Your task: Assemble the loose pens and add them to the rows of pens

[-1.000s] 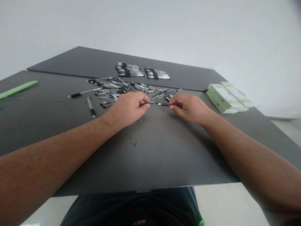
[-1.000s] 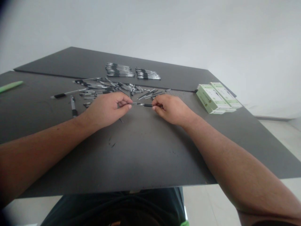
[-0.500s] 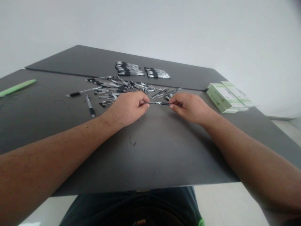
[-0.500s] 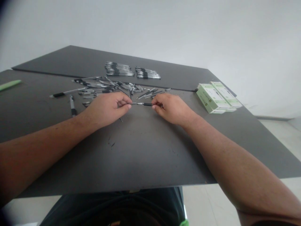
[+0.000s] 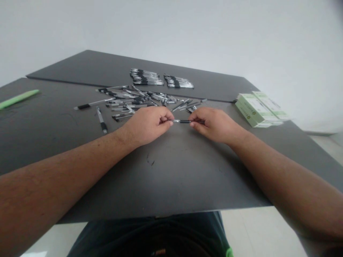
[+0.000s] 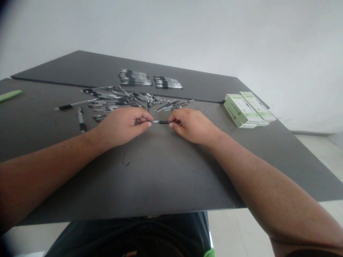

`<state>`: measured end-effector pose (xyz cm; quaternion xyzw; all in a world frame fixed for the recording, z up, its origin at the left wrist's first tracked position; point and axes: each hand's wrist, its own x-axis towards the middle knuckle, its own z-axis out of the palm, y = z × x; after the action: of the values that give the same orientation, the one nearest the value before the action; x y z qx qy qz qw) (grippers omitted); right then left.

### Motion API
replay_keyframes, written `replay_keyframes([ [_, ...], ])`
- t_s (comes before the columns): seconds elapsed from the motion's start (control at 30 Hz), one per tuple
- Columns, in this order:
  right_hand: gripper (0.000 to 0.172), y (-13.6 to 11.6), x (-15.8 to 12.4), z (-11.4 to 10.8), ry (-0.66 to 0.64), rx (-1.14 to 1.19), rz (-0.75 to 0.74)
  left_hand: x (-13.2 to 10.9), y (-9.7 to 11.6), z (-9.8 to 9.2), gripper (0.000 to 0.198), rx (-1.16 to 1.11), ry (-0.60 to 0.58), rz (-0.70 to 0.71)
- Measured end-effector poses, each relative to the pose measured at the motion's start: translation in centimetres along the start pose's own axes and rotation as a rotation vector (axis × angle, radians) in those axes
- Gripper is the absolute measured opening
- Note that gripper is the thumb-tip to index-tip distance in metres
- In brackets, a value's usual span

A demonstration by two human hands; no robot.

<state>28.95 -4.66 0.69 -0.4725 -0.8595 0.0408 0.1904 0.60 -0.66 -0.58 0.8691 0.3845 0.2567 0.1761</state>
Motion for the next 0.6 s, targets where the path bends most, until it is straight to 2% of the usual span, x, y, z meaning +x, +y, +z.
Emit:
replay_keyframes([
  [0.6,0.014,-0.28,0.06,0.0,0.034,-0.031,-0.001,-0.03,-0.29,-0.11,0.029,0.001,-0.013,0.042],
])
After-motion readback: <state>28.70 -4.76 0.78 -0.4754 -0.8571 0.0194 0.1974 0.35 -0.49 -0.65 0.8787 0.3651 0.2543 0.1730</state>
